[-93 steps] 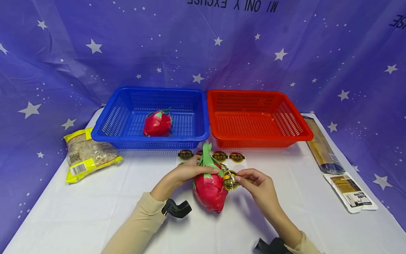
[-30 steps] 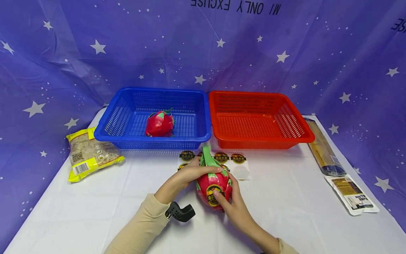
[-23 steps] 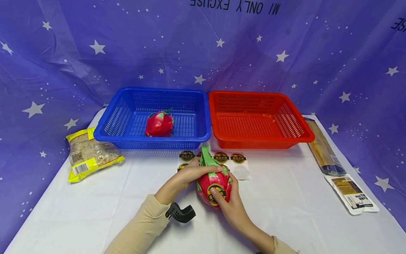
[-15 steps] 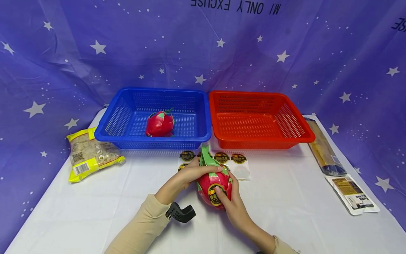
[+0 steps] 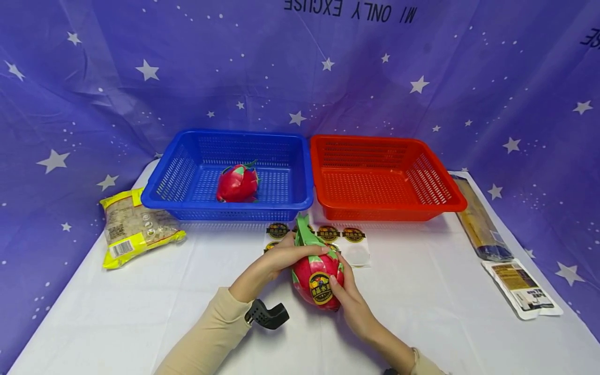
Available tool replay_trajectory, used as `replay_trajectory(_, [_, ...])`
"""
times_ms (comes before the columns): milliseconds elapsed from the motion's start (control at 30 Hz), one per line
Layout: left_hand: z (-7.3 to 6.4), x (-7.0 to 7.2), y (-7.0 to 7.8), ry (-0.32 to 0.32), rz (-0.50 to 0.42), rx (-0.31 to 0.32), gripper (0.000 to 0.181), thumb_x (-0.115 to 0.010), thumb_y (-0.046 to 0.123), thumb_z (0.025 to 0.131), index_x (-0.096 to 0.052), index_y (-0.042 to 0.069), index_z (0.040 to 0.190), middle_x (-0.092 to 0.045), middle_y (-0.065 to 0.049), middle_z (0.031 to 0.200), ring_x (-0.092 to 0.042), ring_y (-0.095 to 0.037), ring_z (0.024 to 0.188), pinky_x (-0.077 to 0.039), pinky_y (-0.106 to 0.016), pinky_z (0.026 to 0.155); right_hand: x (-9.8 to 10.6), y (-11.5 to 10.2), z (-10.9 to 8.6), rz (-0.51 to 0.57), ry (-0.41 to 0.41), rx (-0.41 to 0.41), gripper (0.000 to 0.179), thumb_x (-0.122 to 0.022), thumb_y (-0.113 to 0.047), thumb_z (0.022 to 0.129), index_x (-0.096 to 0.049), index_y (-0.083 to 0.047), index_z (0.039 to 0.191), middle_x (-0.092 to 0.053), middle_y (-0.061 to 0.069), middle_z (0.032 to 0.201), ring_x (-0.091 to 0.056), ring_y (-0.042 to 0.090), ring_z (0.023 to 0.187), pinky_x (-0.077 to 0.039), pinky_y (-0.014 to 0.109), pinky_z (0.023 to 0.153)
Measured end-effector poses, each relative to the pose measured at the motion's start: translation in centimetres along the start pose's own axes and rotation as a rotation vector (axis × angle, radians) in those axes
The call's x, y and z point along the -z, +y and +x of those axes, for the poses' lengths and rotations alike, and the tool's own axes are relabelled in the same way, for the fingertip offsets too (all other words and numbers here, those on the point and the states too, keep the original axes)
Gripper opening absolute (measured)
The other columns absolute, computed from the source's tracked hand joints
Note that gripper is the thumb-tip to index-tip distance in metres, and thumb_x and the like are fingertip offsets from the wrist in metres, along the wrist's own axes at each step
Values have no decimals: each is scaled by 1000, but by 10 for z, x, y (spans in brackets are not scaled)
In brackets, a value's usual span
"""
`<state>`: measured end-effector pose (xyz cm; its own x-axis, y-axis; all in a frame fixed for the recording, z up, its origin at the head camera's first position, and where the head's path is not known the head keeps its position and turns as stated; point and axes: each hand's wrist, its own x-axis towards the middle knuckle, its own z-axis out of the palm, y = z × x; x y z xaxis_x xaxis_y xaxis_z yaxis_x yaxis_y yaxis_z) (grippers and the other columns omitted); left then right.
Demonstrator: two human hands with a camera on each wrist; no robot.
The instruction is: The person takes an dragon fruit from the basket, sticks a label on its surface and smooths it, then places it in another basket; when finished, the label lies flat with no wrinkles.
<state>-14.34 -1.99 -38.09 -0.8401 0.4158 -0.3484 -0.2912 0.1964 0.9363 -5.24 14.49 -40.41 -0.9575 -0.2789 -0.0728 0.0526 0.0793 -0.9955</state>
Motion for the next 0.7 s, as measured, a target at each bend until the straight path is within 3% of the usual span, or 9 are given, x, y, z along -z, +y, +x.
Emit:
replay_trajectory(67, [0,0,0,3,4,0,48,-72,42,72,-54,15,107,-66,-1,95,-59,-10,88,-43,-30,88,2,0,0,-6,-9,-1,52,-31,-24,98,-5,-20,144,-10,10,147,-15,25,131,-24,14,100])
replay_trajectory(167, [0,0,1,10,9,0,49,-72,43,71,-54,15,107,-66,-1,94,-59,-11,89,-42,-30,89,3,-1,-1,-15,-9,5,53,-31,-26,98,-6,-21,144,-8,9,148,-13,26,133,-17,32,109])
replay_trajectory(267, [0,0,1,11,14,2,50,-71,43,71,-53,15,108,-65,-1,94,-59,-11,89,-42,-31,90,3,-1,0,-52,7,15,52,-31,-27,98,-7,-20,144,-10,11,148,-14,28,133,-13,48,109])
replay_trajectory(333, [0,-1,0,12,19,4,51,-71,44,71,-53,15,109,-65,-1,95,-59,-11,90,-42,-31,90,2,0,0,-92,35,8,53,-34,-27,98,-10,-21,144,-16,10,147,-20,27,132,-18,48,108])
replay_trajectory(467, [1,-1,-1,27,26,8,53,-72,45,70,-52,15,110,-64,-1,97,-58,-12,91,-41,-32,90,0,0,0,-165,82,-10,56,-43,-27,95,-14,-25,142,-29,10,142,-34,26,126,-33,36,102])
replay_trajectory(700, [-1,-3,-1,40,39,-5,56,-71,47,70,-50,15,112,-63,-2,101,-56,-14,97,-40,-34,93,-3,3,1,-213,148,2,63,-56,-26,89,-19,-32,139,-41,4,135,-43,20,120,-39,23,96])
